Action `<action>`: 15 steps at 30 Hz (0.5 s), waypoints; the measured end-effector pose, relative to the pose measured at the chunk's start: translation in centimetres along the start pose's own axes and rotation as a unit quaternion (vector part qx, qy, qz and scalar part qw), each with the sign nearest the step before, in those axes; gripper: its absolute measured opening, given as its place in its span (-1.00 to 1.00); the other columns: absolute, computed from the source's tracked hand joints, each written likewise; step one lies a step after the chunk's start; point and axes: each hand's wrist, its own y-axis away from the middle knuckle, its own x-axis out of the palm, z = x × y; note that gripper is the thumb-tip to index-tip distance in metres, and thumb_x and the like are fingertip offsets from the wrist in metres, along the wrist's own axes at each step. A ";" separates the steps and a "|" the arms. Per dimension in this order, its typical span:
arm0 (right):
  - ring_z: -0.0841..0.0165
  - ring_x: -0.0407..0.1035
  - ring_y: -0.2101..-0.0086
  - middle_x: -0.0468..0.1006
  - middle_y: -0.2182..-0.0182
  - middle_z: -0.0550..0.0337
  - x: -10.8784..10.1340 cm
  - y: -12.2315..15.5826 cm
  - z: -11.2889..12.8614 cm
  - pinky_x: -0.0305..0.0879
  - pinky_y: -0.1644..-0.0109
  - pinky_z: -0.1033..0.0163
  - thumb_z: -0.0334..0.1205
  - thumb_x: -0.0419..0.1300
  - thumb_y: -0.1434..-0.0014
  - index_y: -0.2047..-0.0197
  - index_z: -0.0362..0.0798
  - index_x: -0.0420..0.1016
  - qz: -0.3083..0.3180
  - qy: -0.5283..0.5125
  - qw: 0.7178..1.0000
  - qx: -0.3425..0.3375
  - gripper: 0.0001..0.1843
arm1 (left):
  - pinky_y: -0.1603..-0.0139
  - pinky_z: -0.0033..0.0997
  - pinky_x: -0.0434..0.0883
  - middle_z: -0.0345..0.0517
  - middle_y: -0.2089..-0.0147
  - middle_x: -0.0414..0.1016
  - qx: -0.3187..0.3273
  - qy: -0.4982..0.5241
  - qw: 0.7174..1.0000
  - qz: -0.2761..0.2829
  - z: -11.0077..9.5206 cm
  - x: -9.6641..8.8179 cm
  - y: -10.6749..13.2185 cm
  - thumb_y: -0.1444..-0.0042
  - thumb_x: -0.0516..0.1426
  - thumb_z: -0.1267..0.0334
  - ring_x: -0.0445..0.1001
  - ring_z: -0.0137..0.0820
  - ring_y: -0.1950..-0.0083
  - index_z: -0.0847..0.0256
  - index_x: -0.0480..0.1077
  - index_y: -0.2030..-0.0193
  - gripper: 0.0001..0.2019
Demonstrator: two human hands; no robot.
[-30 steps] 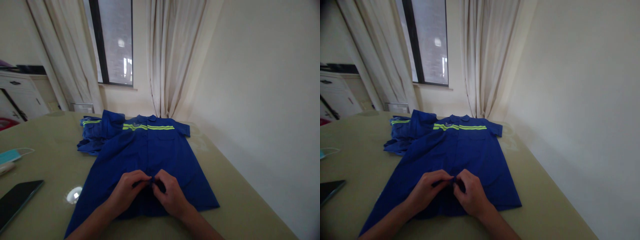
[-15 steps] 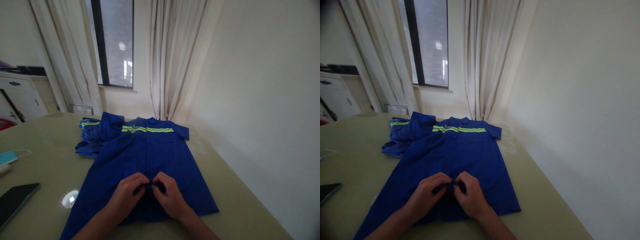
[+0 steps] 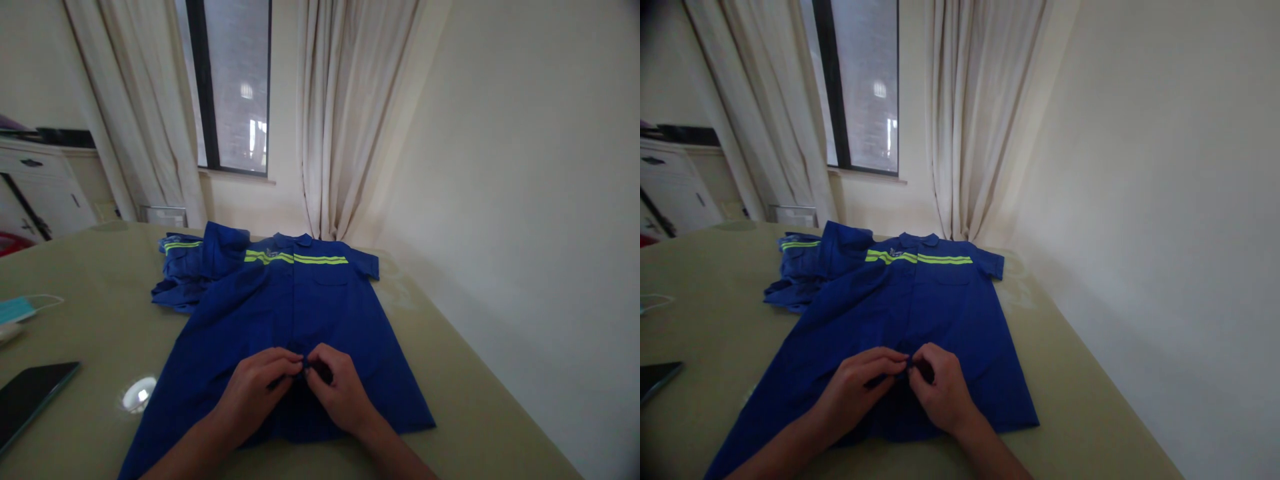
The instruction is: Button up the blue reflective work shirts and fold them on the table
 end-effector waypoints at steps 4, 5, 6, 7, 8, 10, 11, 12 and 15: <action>0.43 0.22 0.46 0.34 0.50 0.36 0.4 0.0 -0.1 0.08 0.39 0.33 -0.20 0.20 -0.24 0.33 0.00 0.43 -0.008 -0.033 0.999 0.028 -0.89 | 0.15 -0.53 0.50 -0.15 0.11 0.62 0.031 -0.034 0.999 -0.004 -0.5 -0.3 -0.3 -0.36 0.13 0.32 0.62 -0.45 0.18 0.08 0.57 0.18 -0.83; 0.43 0.21 0.47 0.33 0.51 0.36 0.5 0.0 -0.2 0.08 0.39 0.33 -0.18 0.21 -0.23 0.33 0.00 0.43 -0.011 -0.043 0.998 0.034 -0.88 | 0.17 -0.53 0.49 -0.14 0.13 0.61 0.040 -0.037 0.999 -0.001 -0.6 -0.4 -0.4 -0.38 0.11 0.30 0.61 -0.45 0.20 0.08 0.57 0.19 -0.81; 0.44 0.19 0.48 0.31 0.51 0.37 0.5 -0.1 -0.3 0.08 0.40 0.33 -0.16 0.22 -0.23 0.33 -0.01 0.43 -0.016 -0.054 0.998 0.042 -0.87 | 0.18 -0.53 0.48 -0.14 0.15 0.61 0.043 -0.035 0.998 0.007 -0.7 -0.5 -0.5 -0.39 0.10 0.29 0.60 -0.45 0.21 0.09 0.57 0.19 -0.80; 0.44 0.17 0.49 0.29 0.52 0.37 0.5 -0.2 -0.4 0.07 0.41 0.33 -0.13 0.22 -0.23 0.34 -0.01 0.42 -0.022 -0.066 0.996 0.052 -0.84 | 0.18 -0.53 0.46 -0.14 0.16 0.61 0.040 -0.028 0.999 0.020 -0.8 -0.7 -0.6 -0.39 0.09 0.28 0.60 -0.45 0.21 0.09 0.58 0.19 -0.78; 0.44 0.15 0.50 0.27 0.52 0.37 0.4 -0.3 -0.7 0.05 0.42 0.33 -0.09 0.22 -0.24 0.35 -0.01 0.40 -0.030 -0.079 0.994 0.064 -0.80 | 0.17 -0.53 0.45 -0.14 0.16 0.60 0.029 -0.016 0.999 0.041 -1.0 -0.9 -0.7 -0.40 0.09 0.27 0.59 -0.46 0.21 0.09 0.58 0.20 -0.77; 0.44 0.11 0.50 0.22 0.52 0.37 -0.2 -0.8 -1.4 0.03 0.44 0.33 -0.03 0.23 -0.22 0.38 0.00 0.36 -0.066 -0.104 0.989 0.086 -0.74 | 0.14 -0.53 0.43 -0.17 0.17 0.60 -0.011 0.024 0.994 0.105 -1.4 -1.5 -1.0 -0.38 0.13 0.24 0.58 -0.46 0.20 0.08 0.59 0.23 -0.79; 0.44 0.11 0.49 0.22 0.51 0.36 -0.7 -1.1 -1.9 0.05 0.43 0.33 0.00 0.24 -0.19 0.39 0.00 0.34 -0.094 -0.120 0.984 0.094 -0.72 | 0.13 -0.52 0.42 -0.19 0.19 0.60 -0.040 0.047 0.987 0.147 -1.5 -1.8 -1.1 -0.35 0.17 0.20 0.57 -0.45 0.19 0.08 0.60 0.25 -0.82; 0.43 0.12 0.48 0.22 0.50 0.36 -1.3 -1.4 -2.4 0.07 0.41 0.33 0.00 0.26 -0.15 0.40 0.00 0.32 -0.118 -0.141 0.978 0.101 -0.71 | 0.14 -0.52 0.42 -0.21 0.21 0.61 -0.077 0.073 0.976 0.192 -1.6 -2.2 -1.3 -0.32 0.20 0.14 0.57 -0.44 0.19 0.09 0.60 0.27 -0.81; 0.42 0.17 0.47 0.30 0.48 0.36 -3.2 -2.1 -3.5 0.13 0.38 0.34 -0.06 0.30 0.00 0.34 0.03 0.32 -0.097 -0.244 0.955 0.135 -0.73 | 0.32 -0.49 0.41 -0.20 0.28 0.62 -0.204 0.138 0.931 0.268 -1.2 -3.0 -1.7 -0.38 0.04 -0.07 0.56 -0.42 0.35 0.14 0.58 0.22 -0.59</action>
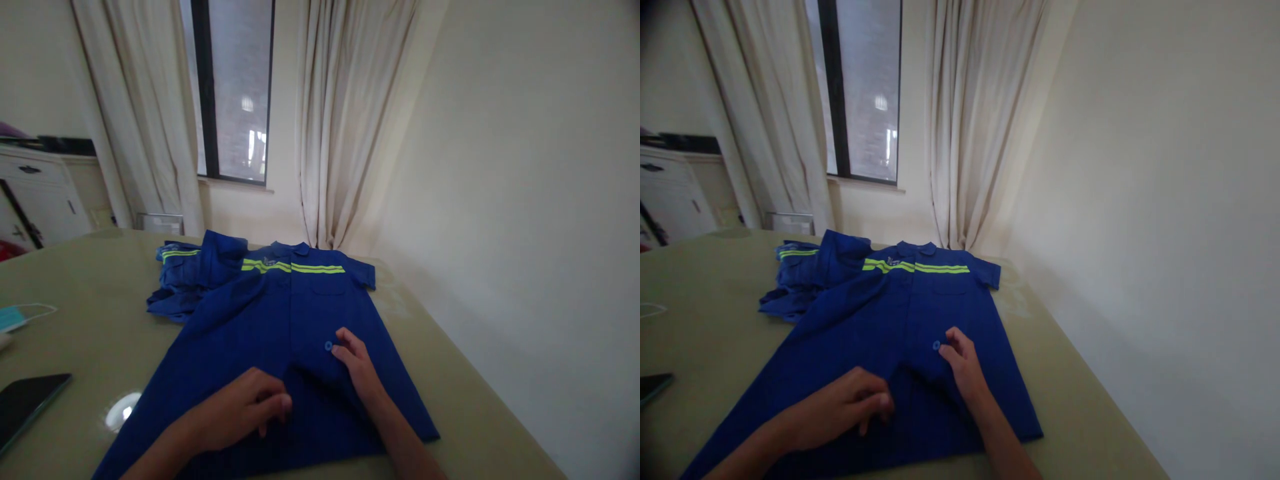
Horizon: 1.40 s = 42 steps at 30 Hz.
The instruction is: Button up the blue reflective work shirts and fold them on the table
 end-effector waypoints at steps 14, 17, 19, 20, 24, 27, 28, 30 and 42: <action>0.25 0.43 0.38 0.53 0.45 0.23 4.4 -1.0 1.6 0.13 0.34 0.27 0.06 0.40 -0.03 0.22 0.03 0.46 0.084 0.443 0.893 -0.008 -0.63 | 0.04 -0.21 0.43 -0.04 -0.02 0.57 -0.060 -0.229 0.961 -0.142 0.9 0.8 -4.7 -0.19 0.05 0.36 0.58 -0.13 0.00 -0.08 0.43 -0.25 -0.50; 0.20 0.47 0.35 0.55 0.39 0.16 5.2 -1.2 0.7 0.09 0.34 0.25 -0.17 0.28 -0.12 0.11 0.04 0.40 0.011 0.512 0.859 0.006 -0.74 | 0.03 -0.23 0.42 -0.05 -0.01 0.57 -0.047 -0.232 0.957 -0.167 1.5 1.1 -5.6 -0.29 -0.04 0.34 0.58 -0.18 0.01 -0.10 0.44 -0.23 -0.55; 0.24 0.46 0.39 0.53 0.42 0.20 5.1 -1.2 -0.3 0.07 0.35 0.26 -0.35 0.18 -0.10 0.05 0.05 0.37 -0.015 0.506 0.863 -0.007 -0.69 | -0.01 -0.23 0.41 -0.06 -0.03 0.54 -0.018 -0.238 0.954 -0.183 2.0 1.5 -5.8 -0.34 -0.07 0.31 0.56 -0.21 0.00 -0.09 0.44 -0.23 -0.57; 0.28 0.44 0.42 0.50 0.45 0.25 4.8 -1.3 -0.8 0.07 0.35 0.27 -0.41 0.16 -0.06 0.04 0.05 0.35 -0.017 0.483 0.875 -0.022 -0.63 | -0.05 -0.21 0.40 -0.06 -0.04 0.53 -0.003 -0.240 0.952 -0.188 2.2 1.6 -5.8 -0.35 -0.06 0.31 0.54 -0.21 -0.02 -0.07 0.44 -0.22 -0.58; 0.43 0.22 0.56 0.25 0.59 0.48 3.1 -2.1 -2.3 0.03 0.43 0.35 -0.43 0.11 0.01 0.11 0.05 0.29 0.026 0.256 0.965 -0.049 -0.63 | -0.14 -0.15 0.33 -0.07 -0.01 0.52 0.029 -0.245 0.951 -0.184 2.2 1.8 -5.6 -0.33 -0.01 0.35 0.46 -0.19 -0.04 -0.06 0.46 -0.20 -0.59; 0.46 0.08 0.61 0.18 0.61 0.48 2.3 -2.9 -2.5 -0.03 0.51 0.38 -0.32 0.09 -0.04 0.25 0.05 0.30 0.044 0.106 0.993 -0.011 -0.84 | -0.10 -0.19 0.32 -0.11 0.01 0.52 0.044 -0.226 0.957 -0.174 1.9 1.6 -5.7 -0.35 -0.06 0.39 0.46 -0.23 -0.01 -0.12 0.46 -0.20 -0.56; 0.46 0.07 0.61 0.19 0.61 0.46 2.2 -3.0 -2.4 -0.03 0.52 0.37 -0.29 0.09 -0.06 0.29 0.03 0.33 0.041 0.087 0.995 -0.006 -0.90 | -0.11 -0.20 0.31 -0.12 0.02 0.53 0.051 -0.207 0.961 -0.177 1.8 1.6 -5.7 -0.37 -0.08 0.37 0.46 -0.25 0.00 -0.10 0.48 -0.16 -0.58; 0.45 0.11 0.58 0.24 0.61 0.40 2.3 -3.0 -2.1 0.00 0.50 0.36 -0.25 0.09 -0.09 0.34 0.00 0.43 0.030 0.093 0.995 -0.016 -0.90 | -0.11 -0.21 0.31 -0.12 0.05 0.54 0.055 -0.159 0.967 -0.190 1.7 1.6 -5.8 -0.42 -0.09 0.28 0.46 -0.26 0.02 -0.02 0.52 -0.02 -0.64; 0.37 0.41 0.36 0.54 0.34 0.25 2.7 -0.5 1.0 0.19 0.28 0.32 -0.40 0.17 -0.11 0.25 0.05 0.52 0.023 0.463 0.876 -0.131 -0.82 | 0.17 -0.40 0.39 -0.20 0.26 0.54 0.038 0.148 0.956 -0.249 2.0 2.6 -8.2 -0.06 0.16 0.33 0.50 -0.36 0.22 0.14 0.38 0.23 -0.88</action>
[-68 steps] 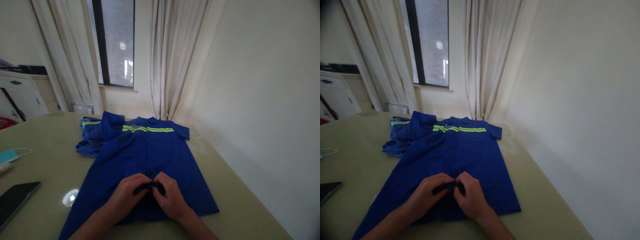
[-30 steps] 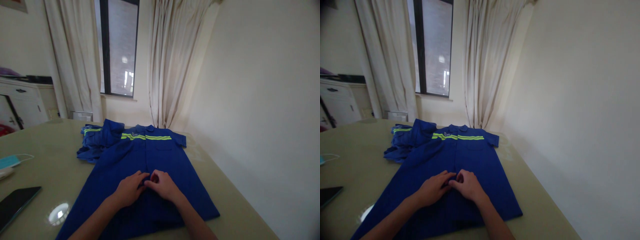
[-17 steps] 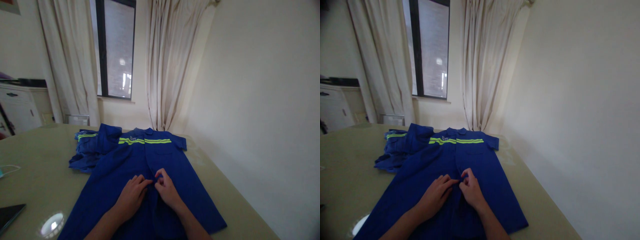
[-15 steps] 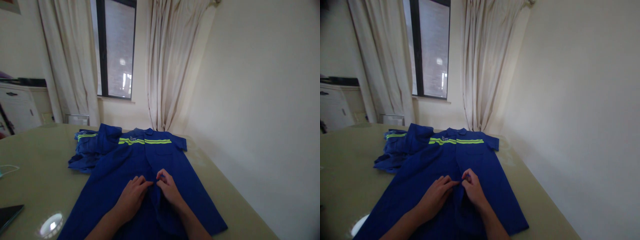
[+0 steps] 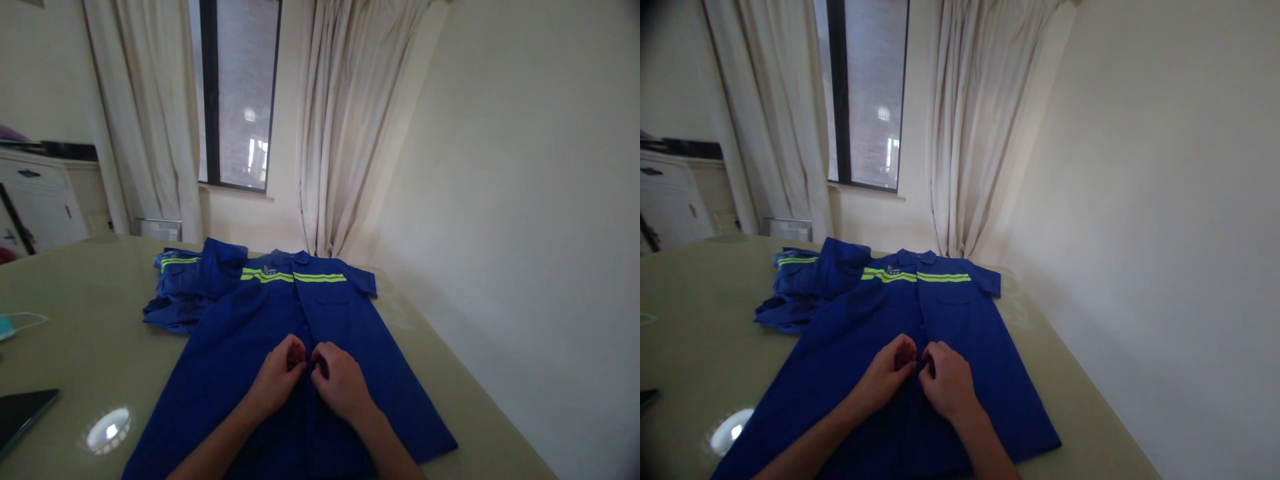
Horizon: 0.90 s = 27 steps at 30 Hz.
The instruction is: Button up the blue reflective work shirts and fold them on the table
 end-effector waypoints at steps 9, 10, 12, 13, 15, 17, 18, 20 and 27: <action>0.22 0.43 0.11 0.54 0.15 0.10 0.3 0.2 0.1 0.36 0.05 0.19 -0.31 0.26 -0.27 0.08 0.03 0.54 -0.024 0.063 0.990 -0.127 -0.85 | 0.17 -0.38 0.41 -0.27 0.34 0.49 -0.052 0.145 0.986 -0.061 0.2 -0.7 -0.2 0.09 0.31 0.19 0.49 -0.39 0.26 0.15 0.34 0.35 -0.75; 0.23 0.43 0.13 0.54 0.17 0.09 0.4 0.2 0.0 0.36 0.06 0.19 -0.31 0.24 -0.29 0.08 0.02 0.55 -0.029 0.071 0.987 -0.142 -0.85 | 0.17 -0.38 0.41 -0.26 0.34 0.51 -0.057 0.152 0.985 -0.060 0.3 -0.7 -0.2 0.10 0.33 0.18 0.50 -0.38 0.26 0.15 0.34 0.35 -0.73; 0.24 0.43 0.16 0.54 0.20 0.08 0.5 0.1 -0.2 0.35 0.09 0.20 -0.29 0.20 -0.34 0.07 0.01 0.57 -0.041 0.083 0.982 -0.164 -0.85 | 0.18 -0.39 0.41 -0.25 0.33 0.54 -0.075 0.175 0.981 -0.048 0.6 -0.9 -0.3 0.09 0.36 0.13 0.52 -0.39 0.26 0.16 0.37 0.27 -0.69; 0.25 0.43 0.18 0.54 0.21 0.09 0.6 0.1 -0.3 0.35 0.10 0.20 -0.28 0.17 -0.36 0.07 0.02 0.58 -0.046 0.088 0.980 -0.170 -0.84 | 0.20 -0.39 0.40 -0.25 0.33 0.56 -0.086 0.186 0.978 -0.037 0.8 -0.9 -0.3 0.07 0.36 0.11 0.53 -0.39 0.28 0.16 0.40 0.20 -0.65; 0.27 0.43 0.20 0.53 0.23 0.09 0.8 0.1 -0.5 0.34 0.12 0.22 -0.27 0.12 -0.40 0.11 0.02 0.59 -0.049 0.092 0.979 -0.176 -0.81 | 0.23 -0.40 0.39 -0.25 0.34 0.58 -0.100 0.191 0.976 -0.016 1.0 -1.0 -0.3 0.04 0.34 0.08 0.54 -0.40 0.32 0.17 0.43 0.03 -0.56; 0.29 0.43 0.22 0.52 0.24 0.10 1.1 0.1 -0.6 0.33 0.13 0.23 -0.29 0.10 -0.41 0.15 0.00 0.58 -0.047 0.082 0.980 -0.175 -0.79 | 0.23 -0.38 0.40 -0.24 0.35 0.60 -0.091 0.172 0.981 -0.010 1.1 -0.9 -0.4 0.01 0.32 0.08 0.55 -0.38 0.32 0.20 0.45 -0.04 -0.53; 0.29 0.43 0.22 0.51 0.24 0.10 1.2 0.0 -0.7 0.33 0.13 0.24 -0.29 0.10 -0.41 0.16 0.00 0.57 -0.045 0.070 0.981 -0.173 -0.80 | 0.22 -0.37 0.41 -0.22 0.35 0.60 -0.079 0.156 0.984 -0.017 1.0 -0.8 -0.4 0.00 0.31 0.09 0.56 -0.37 0.31 0.21 0.47 -0.02 -0.55; 0.31 0.43 0.22 0.50 0.23 0.12 1.3 0.0 -0.7 0.33 0.12 0.25 -0.30 0.10 -0.41 0.18 -0.01 0.55 -0.042 0.037 0.985 -0.162 -0.81 | 0.20 -0.35 0.42 -0.19 0.34 0.61 -0.056 0.122 0.990 -0.042 0.8 -0.5 -0.3 -0.04 0.27 0.10 0.57 -0.33 0.28 0.23 0.50 0.02 -0.62; 0.35 0.47 0.25 0.50 0.25 0.21 1.5 -0.1 -0.6 0.32 0.13 0.28 -0.31 0.19 -0.36 0.26 0.02 0.56 -0.014 -0.068 0.995 -0.069 -0.85 | 0.06 -0.27 0.46 -0.12 0.24 0.63 0.010 0.044 0.996 -0.083 0.2 0.0 0.1 -0.17 0.17 0.17 0.59 -0.26 0.15 0.18 0.51 0.12 -0.79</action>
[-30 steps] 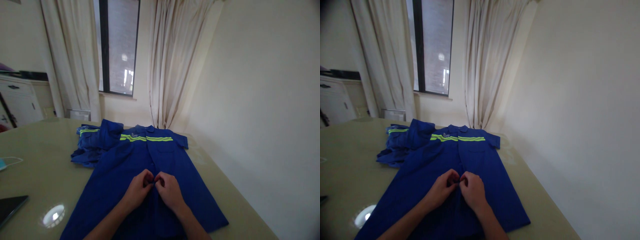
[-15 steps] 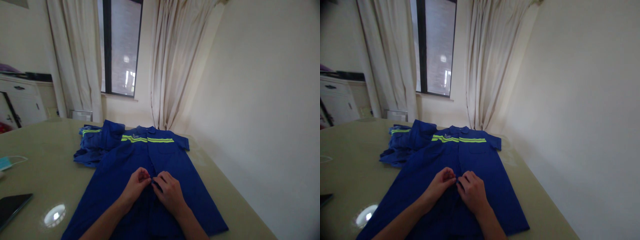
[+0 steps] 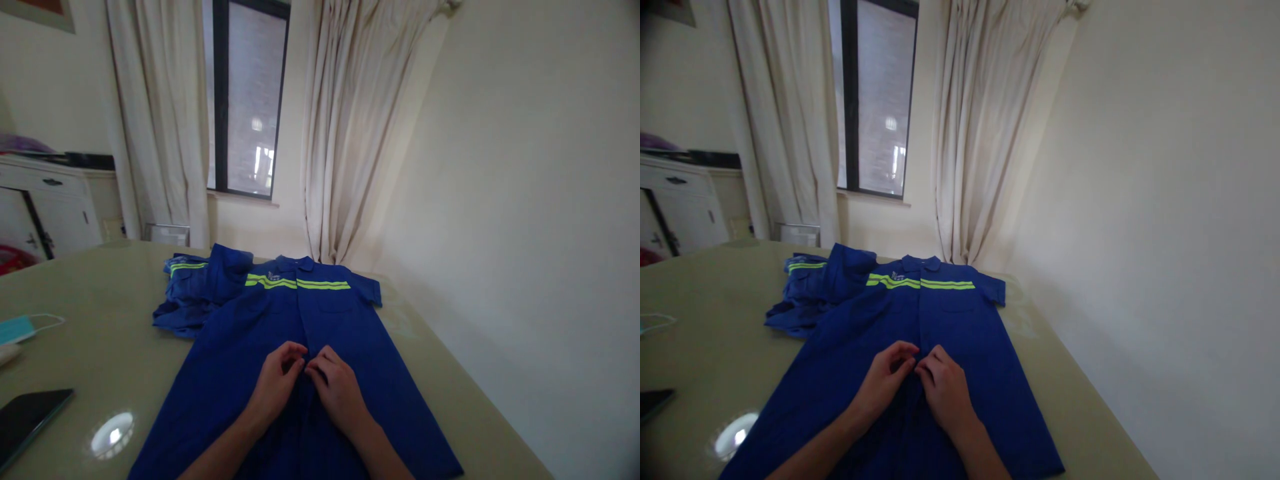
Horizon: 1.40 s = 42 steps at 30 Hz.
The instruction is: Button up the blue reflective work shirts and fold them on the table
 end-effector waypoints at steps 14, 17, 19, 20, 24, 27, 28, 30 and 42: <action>0.32 0.43 0.26 0.48 0.25 0.19 0.3 -0.5 -2.0 0.34 0.17 0.28 -0.49 0.09 -0.11 0.21 0.00 0.55 -0.036 -0.130 0.989 0.057 -0.71 | -0.13 -0.22 0.49 -0.03 -0.07 0.61 0.024 -0.170 0.982 0.082 1.1 -0.4 1.2 -0.22 0.04 0.36 0.59 -0.29 -0.05 0.11 0.35 -0.27 -0.53; 0.28 0.45 0.12 0.50 0.20 0.12 0.0 -0.6 -2.6 0.32 -0.08 0.19 -0.53 -0.02 -0.11 0.22 0.00 0.63 -0.067 -0.126 0.987 0.076 -0.57 | -0.44 0.04 0.25 -0.05 -0.34 0.46 0.091 -0.349 0.929 0.083 1.1 -0.2 2.2 -0.32 0.02 0.28 0.38 -0.17 -0.37 0.05 0.39 -0.30 -0.57; 0.28 0.46 0.08 0.52 0.18 0.09 -0.3 -0.8 -2.7 0.29 -0.15 0.17 -0.53 -0.07 -0.13 0.23 -0.01 0.66 -0.073 -0.126 0.984 0.104 -0.52 | -0.50 0.15 0.14 -0.11 -0.44 0.34 0.117 -0.422 0.892 0.115 0.9 -0.2 2.9 -0.38 -0.02 0.24 0.25 -0.13 -0.46 -0.03 0.36 -0.34 -0.57; 0.29 0.46 0.08 0.52 0.18 0.09 -0.6 -0.9 -2.6 0.29 -0.16 0.18 -0.53 -0.07 -0.13 0.23 -0.01 0.66 -0.070 -0.119 0.984 0.113 -0.52 | -0.50 0.19 0.12 -0.12 -0.46 0.29 0.121 -0.443 0.879 0.132 0.7 -0.3 3.3 -0.39 -0.05 0.24 0.23 -0.12 -0.48 -0.07 0.33 -0.36 -0.55; 0.31 0.47 0.15 0.53 0.20 0.15 -1.2 -1.9 -1.3 0.31 -0.03 0.25 -0.45 0.08 -0.14 0.30 0.01 0.63 -0.025 -0.040 0.992 0.120 -0.70 | -0.49 0.22 0.13 -0.04 -0.51 0.18 0.100 -0.481 0.847 0.200 -0.2 -0.8 5.1 -0.28 0.01 0.38 0.15 -0.05 -0.51 -0.05 0.39 -0.32 -0.49; 0.32 0.47 0.20 0.54 0.20 0.22 -0.6 -2.9 0.0 0.29 0.08 0.27 -0.37 0.22 -0.13 0.22 0.07 0.60 0.033 0.024 0.993 0.115 -0.81 | -0.48 0.14 0.18 -0.02 -0.49 0.24 0.079 -0.486 0.839 0.232 -1.3 -1.6 6.3 -0.20 0.05 0.41 0.21 -0.05 -0.49 0.02 0.51 -0.16 -0.56; 0.31 0.47 0.19 0.54 0.19 0.23 -0.2 -3.2 0.2 0.29 0.09 0.27 -0.36 0.25 -0.13 0.19 0.09 0.60 0.051 0.038 0.992 0.113 -0.80 | -0.46 0.09 0.22 -0.05 -0.46 0.30 0.072 -0.482 0.842 0.231 -1.8 -1.9 6.4 -0.23 0.03 0.39 0.27 -0.07 -0.46 0.01 0.52 -0.12 -0.59; 0.29 0.49 0.15 0.55 0.16 0.21 0.8 -3.5 0.2 0.29 0.07 0.26 -0.35 0.26 -0.18 0.18 0.09 0.62 0.066 0.043 0.991 0.110 -0.82 | -0.37 -0.02 0.33 -0.11 -0.34 0.47 0.052 -0.470 0.855 0.213 -2.6 -2.5 6.0 -0.31 -0.07 0.36 0.42 -0.16 -0.35 -0.03 0.52 -0.10 -0.59; 0.32 0.51 0.16 0.61 0.21 0.18 1.7 -2.5 -1.8 0.33 0.04 0.31 -0.41 0.34 -0.10 0.27 0.00 0.66 0.017 -0.043 0.995 0.086 -0.86 | 0.14 -0.28 0.37 -0.03 0.11 0.65 -0.107 -0.426 0.897 0.048 -0.6 -0.1 -3.8 -0.30 0.07 0.15 0.61 -0.15 0.05 0.11 0.49 0.18 -0.81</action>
